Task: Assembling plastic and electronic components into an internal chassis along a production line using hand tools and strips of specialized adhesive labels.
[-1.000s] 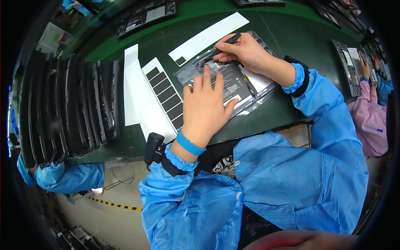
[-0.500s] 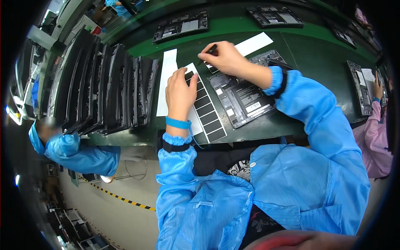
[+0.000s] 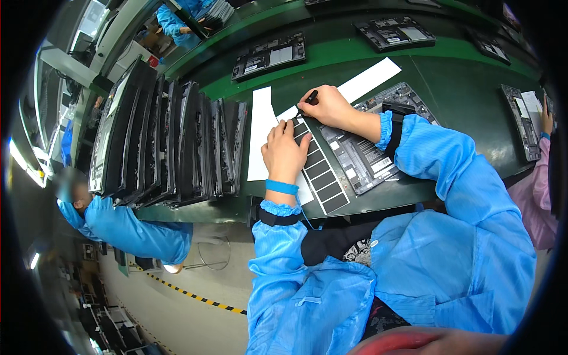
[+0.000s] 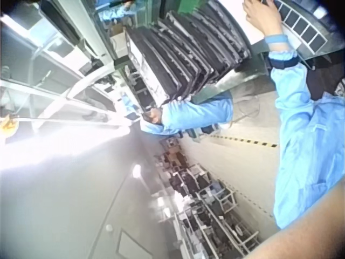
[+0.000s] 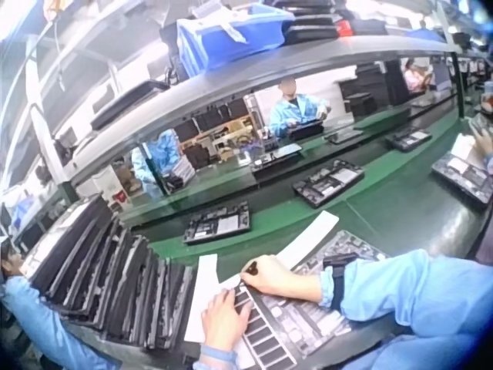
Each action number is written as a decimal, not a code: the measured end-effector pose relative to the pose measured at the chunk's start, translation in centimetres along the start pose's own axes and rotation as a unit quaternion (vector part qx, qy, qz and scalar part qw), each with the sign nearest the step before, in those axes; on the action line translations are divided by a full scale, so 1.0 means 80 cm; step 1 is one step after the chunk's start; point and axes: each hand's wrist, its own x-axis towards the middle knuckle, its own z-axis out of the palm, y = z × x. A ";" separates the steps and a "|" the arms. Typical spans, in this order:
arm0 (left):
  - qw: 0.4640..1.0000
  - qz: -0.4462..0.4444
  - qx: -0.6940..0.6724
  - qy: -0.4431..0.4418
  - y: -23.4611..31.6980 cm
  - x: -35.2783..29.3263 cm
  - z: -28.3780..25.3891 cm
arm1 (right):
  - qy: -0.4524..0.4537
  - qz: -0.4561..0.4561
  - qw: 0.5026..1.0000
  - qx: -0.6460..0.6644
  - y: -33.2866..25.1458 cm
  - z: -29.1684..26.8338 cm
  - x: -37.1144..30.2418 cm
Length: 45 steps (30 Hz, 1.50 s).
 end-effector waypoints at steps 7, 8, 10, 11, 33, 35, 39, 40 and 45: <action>1.000 -0.012 0.027 -0.008 0.006 -0.002 -0.003 | -0.001 -0.011 0.996 0.094 -0.002 0.000 -0.008; 1.000 -0.012 0.027 -0.009 0.007 -0.003 -0.003 | 0.002 -0.011 0.995 0.095 -0.003 -0.001 -0.010; 0.999 -0.012 0.036 -0.013 0.011 -0.004 -0.004 | 0.004 0.010 0.971 0.238 -0.008 -0.008 -0.010; 0.999 -0.013 0.043 -0.020 0.014 -0.003 -0.004 | 0.007 0.011 0.971 0.238 -0.008 -0.021 -0.013; 0.895 0.322 -0.237 -0.197 0.214 0.029 0.013 | 0.050 0.171 0.946 0.271 0.117 -0.260 -0.092; 0.897 0.300 -0.231 -0.229 0.217 0.028 0.012 | 0.025 0.184 0.936 0.298 0.115 -0.261 -0.096; 0.895 0.350 -0.215 -0.172 0.216 0.027 0.020 | -0.015 0.194 0.946 0.260 0.111 -0.269 -0.099; 0.897 0.353 -0.206 -0.167 0.217 0.027 0.020 | -0.014 0.196 0.946 0.260 0.112 -0.268 -0.099; 0.906 0.349 -0.187 -0.151 0.215 0.022 0.020 | 0.013 0.220 0.940 0.261 0.110 -0.262 -0.100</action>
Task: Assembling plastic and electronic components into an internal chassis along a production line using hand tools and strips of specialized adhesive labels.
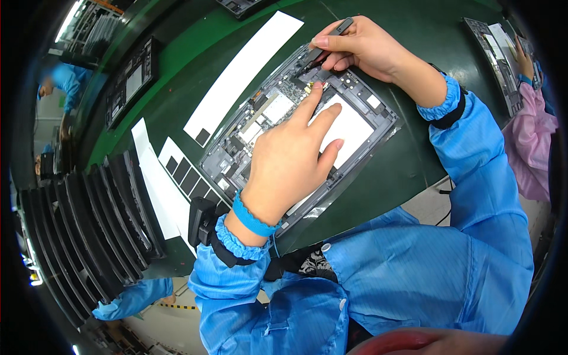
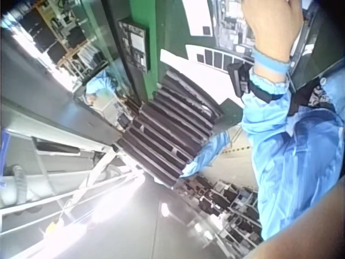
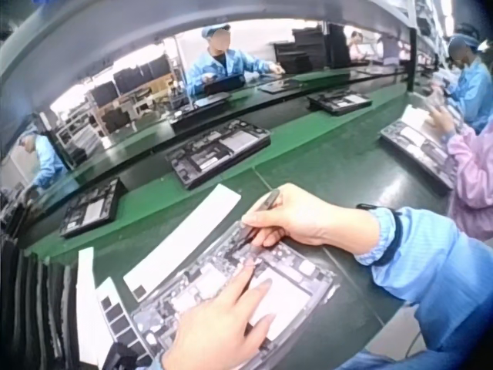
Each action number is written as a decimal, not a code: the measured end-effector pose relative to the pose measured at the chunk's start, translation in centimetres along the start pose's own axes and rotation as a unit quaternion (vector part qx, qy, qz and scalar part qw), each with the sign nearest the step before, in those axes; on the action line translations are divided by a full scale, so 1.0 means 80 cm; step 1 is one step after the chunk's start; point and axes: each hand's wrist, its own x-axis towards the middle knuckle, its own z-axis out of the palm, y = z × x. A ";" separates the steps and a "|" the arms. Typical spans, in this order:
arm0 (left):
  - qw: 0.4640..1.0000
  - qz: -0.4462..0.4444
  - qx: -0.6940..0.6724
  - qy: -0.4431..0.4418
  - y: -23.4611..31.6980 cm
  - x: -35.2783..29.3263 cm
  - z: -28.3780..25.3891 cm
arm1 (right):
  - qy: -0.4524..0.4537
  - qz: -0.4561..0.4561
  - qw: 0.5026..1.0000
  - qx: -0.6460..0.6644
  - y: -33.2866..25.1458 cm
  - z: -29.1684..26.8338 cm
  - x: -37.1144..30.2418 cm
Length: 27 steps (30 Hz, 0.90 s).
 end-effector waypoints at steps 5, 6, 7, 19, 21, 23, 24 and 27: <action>1.000 0.007 -0.014 0.003 -0.007 -0.004 0.005 | -0.004 0.006 1.000 -0.010 0.010 0.002 0.006; 1.000 0.010 -0.011 0.007 -0.004 -0.004 0.003 | 0.000 0.002 1.000 -0.014 0.005 0.002 0.004; 1.000 0.016 0.003 0.011 -0.002 -0.005 0.001 | 0.000 -0.002 1.000 -0.016 0.001 0.003 0.002; 0.986 0.008 0.158 0.047 -0.001 -0.003 0.017 | 0.014 0.005 1.000 0.004 0.004 0.004 0.006; 0.984 0.011 0.171 0.052 -0.001 -0.002 0.016 | 0.038 -0.010 0.999 0.029 0.006 0.006 0.006; 0.981 0.020 0.183 0.057 0.000 0.001 0.013 | 0.049 -0.030 0.997 0.050 0.000 0.007 0.007; 0.980 0.022 0.186 0.065 -0.001 0.002 0.014 | 0.063 -0.044 0.994 0.078 0.000 0.006 0.007; 0.975 0.049 0.195 0.093 -0.008 0.000 0.013 | 0.111 -0.090 0.989 0.033 0.010 0.004 0.019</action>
